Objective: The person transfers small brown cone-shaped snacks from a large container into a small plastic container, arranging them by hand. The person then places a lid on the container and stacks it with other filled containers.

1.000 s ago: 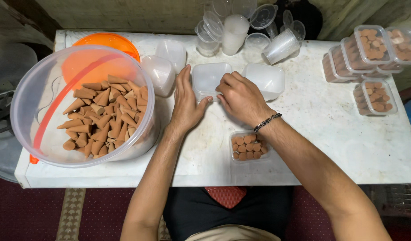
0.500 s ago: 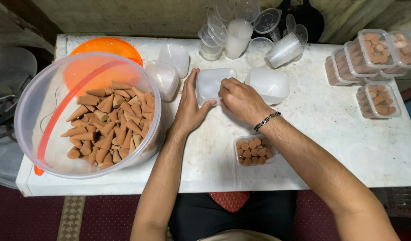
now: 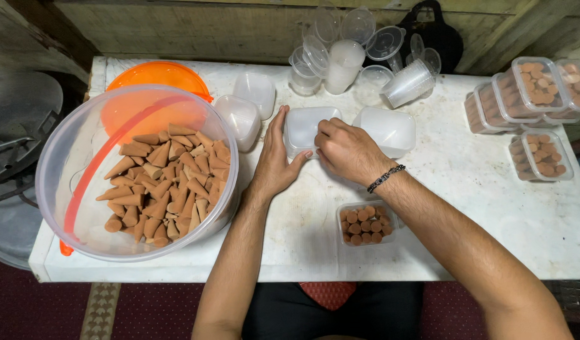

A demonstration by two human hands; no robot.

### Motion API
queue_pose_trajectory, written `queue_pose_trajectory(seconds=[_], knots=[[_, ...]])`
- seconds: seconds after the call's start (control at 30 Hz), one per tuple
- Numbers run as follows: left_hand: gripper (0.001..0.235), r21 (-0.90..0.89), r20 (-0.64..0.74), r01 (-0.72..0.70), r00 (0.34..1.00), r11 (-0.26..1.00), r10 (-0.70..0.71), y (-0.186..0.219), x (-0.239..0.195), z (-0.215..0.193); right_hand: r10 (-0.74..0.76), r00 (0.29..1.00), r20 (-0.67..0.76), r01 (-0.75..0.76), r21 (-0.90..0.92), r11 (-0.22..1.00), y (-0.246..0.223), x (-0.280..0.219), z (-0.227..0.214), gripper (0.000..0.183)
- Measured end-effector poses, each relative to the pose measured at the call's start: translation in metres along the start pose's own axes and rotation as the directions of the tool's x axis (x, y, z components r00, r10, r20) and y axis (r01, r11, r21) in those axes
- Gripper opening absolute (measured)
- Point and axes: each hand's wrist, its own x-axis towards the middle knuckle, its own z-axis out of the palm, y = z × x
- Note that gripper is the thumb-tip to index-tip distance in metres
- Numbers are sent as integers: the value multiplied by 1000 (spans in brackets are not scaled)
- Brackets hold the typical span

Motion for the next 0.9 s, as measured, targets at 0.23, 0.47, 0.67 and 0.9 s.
queue_pose_trajectory(seconds=[0.23,0.47,0.67,0.9], knots=[[98,3,-12,6,1000,1000,-6,-1,-1,1,-8,1000,-6,8,-77,997,0,4,9,10],[98,-13,-21,5,1000,1000,-5,-2,0,2,-69,998,-12,65,-183,981,6,3,18,11],[101,-52,-22,29,999,998,-30,3,-1,1,-62,996,-60,57,-79,995,4,2,7,21],[99,-68,-22,39,999,997,-40,-3,0,3,-47,995,-84,48,12,999,9,2,10,24]])
